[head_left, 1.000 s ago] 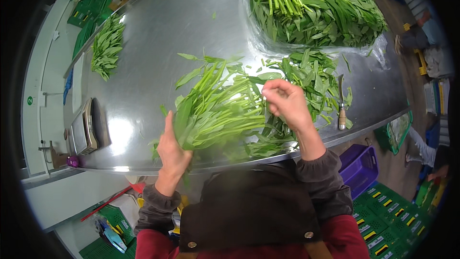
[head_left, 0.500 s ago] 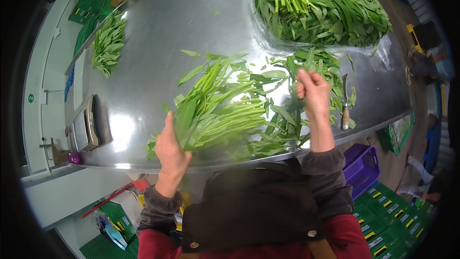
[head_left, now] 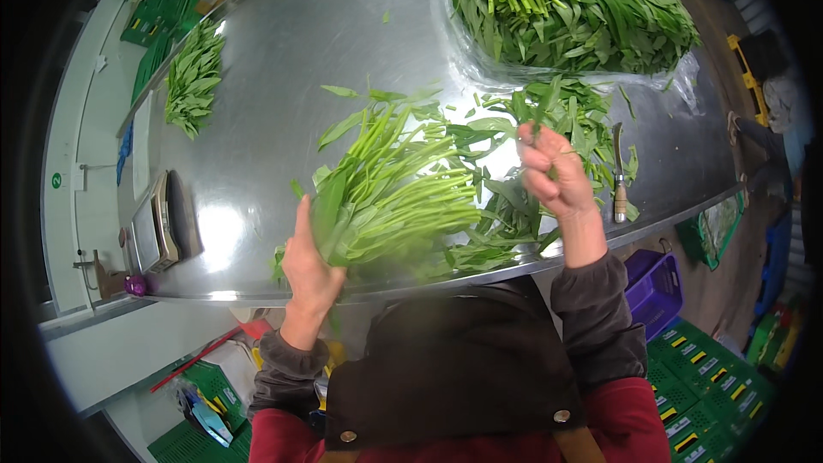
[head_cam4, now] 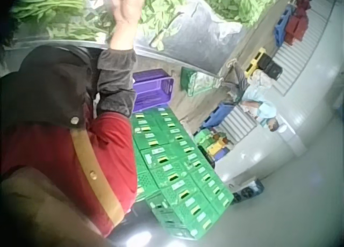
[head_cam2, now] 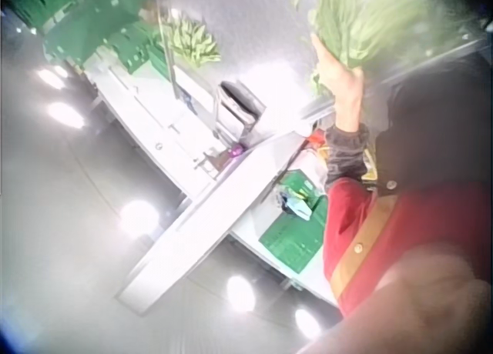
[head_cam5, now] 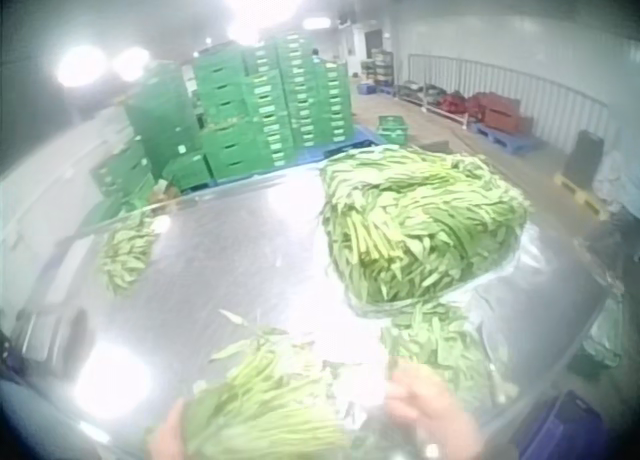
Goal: The person gathers bunches of green leafy vegetables from a large pile on a stainless steel table, trims the ends with a knife, and arranges them into smaller bundles. The person occasionally uses a digital scale to weigh the bundles before placing them aside.
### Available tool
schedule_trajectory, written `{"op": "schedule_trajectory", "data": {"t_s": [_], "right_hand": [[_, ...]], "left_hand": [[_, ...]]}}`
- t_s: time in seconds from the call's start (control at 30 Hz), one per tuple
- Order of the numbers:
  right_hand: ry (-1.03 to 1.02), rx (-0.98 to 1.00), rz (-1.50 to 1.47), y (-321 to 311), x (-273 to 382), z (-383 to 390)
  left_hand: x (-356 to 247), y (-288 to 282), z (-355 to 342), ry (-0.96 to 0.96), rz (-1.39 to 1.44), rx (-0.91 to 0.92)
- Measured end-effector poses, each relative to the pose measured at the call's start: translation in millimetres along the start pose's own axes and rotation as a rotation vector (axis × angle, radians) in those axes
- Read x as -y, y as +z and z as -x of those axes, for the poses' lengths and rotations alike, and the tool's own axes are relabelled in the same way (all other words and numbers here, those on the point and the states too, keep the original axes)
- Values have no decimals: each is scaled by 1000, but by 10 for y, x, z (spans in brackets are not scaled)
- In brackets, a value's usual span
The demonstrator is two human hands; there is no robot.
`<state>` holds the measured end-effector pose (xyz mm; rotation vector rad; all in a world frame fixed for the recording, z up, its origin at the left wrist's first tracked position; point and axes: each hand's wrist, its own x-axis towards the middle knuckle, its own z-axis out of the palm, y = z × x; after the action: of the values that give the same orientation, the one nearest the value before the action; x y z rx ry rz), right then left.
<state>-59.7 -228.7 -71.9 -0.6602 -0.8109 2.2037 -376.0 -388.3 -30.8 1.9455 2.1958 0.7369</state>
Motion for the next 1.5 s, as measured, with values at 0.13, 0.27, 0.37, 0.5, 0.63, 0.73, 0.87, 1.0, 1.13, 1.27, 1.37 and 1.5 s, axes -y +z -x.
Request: {"op": "schedule_trajectory", "data": {"t_s": [0.13, 0.27, 0.37, 0.5, 0.63, 0.73, 0.87, 1.0, 1.13, 1.27, 1.37, 1.5], "right_hand": [[185, -286, 741, 10, -48, 20], [312, -81, 648, 454, -188, 83], [196, -46, 425, 925, -513, -18], [312, -73, 339, 799, -557, -113], [-139, 230, -553, -49, 4, 79], [-18, -404, 1386, -190, -175, -79], [-238, -272, 461, 384, -102, -158], [-30, -236, 598, 194, -72, -211], [-75, -252, 527, 190, 27, -176], [-108, -252, 565, 327, 134, -225], [-156, -292, 681, 509, 162, -257], [-369, -95, 1135, 885, -68, -414]], "left_hand": [[40, -20, -1, -82, 45, -27], [61, -24, -24, -113, -26, -112], [8, 83, -118, -27, -120, -204], [70, 64, -124, 0, -168, -211], [124, -26, -121, -190, 21, -141], [211, -25, -128, -219, 140, -91], [204, -138, -147, -482, 703, 194], [84, -375, -243, -826, 1162, 650], [4, -401, -107, -1089, 1456, 782], [212, -267, 150, -1030, 1580, 800], [315, -183, 175, -1085, 1680, 887], [-100, -261, -29, -1150, 1676, 862]]}}
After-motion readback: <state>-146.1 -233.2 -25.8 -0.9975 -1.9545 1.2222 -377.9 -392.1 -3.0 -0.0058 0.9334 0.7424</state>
